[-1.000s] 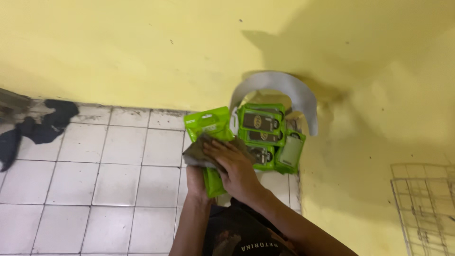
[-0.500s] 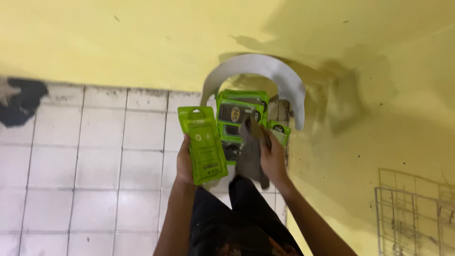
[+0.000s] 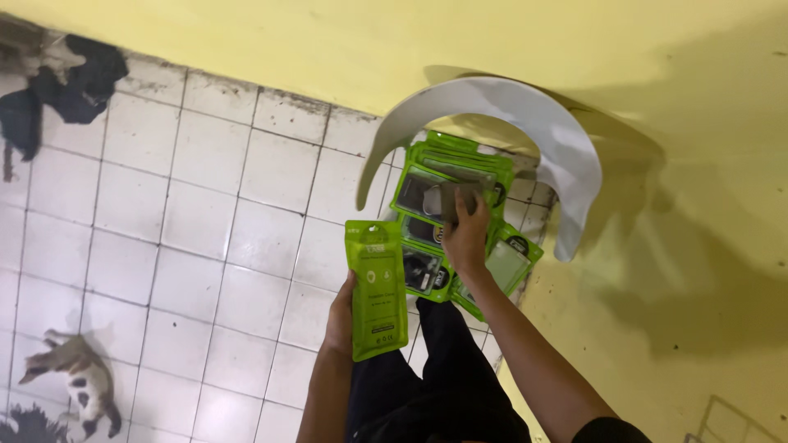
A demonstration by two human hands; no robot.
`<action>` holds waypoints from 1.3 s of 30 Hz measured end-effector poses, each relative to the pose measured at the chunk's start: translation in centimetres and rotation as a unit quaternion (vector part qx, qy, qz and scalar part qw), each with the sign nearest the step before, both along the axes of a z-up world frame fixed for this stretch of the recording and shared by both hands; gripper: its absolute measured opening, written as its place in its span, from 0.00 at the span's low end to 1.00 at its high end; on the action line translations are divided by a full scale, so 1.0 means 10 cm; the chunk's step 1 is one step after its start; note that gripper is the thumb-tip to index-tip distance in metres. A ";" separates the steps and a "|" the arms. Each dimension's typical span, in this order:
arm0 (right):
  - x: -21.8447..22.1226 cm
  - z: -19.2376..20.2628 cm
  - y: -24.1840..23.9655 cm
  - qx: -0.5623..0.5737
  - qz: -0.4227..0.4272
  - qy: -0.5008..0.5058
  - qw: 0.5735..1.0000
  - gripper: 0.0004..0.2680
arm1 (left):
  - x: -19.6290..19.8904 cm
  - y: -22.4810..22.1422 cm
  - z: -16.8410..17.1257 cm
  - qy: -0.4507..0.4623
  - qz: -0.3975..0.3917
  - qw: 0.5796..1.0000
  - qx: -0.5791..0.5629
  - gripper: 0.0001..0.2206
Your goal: The person picks up packaged phone cases from a white plastic chair, wipes the packaging with a cloth, and hangs them on a wall-mounted wire grid display. The person repeats this process for multiple cases.
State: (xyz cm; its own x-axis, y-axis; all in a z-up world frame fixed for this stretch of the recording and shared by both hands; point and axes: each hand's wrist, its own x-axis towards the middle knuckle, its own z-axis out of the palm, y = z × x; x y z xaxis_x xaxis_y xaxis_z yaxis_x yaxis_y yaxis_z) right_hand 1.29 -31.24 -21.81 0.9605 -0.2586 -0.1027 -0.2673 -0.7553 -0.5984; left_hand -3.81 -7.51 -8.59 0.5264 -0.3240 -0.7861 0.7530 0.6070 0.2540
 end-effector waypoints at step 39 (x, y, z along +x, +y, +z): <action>0.74 3.13 6.47 0.426 0.329 0.090 0.838 0.13 | 0.34 5.24 1.55 -0.419 0.287 0.687 0.520 0.30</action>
State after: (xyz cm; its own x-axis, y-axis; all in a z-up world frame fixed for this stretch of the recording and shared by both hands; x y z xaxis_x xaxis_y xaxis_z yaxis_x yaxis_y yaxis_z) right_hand 8.68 33.50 9.51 0.8163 0.5606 -0.1390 -0.1042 -0.0938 -0.9901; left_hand -0.42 44.92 6.87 0.7419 0.6329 0.2213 -0.2093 -0.0949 0.9732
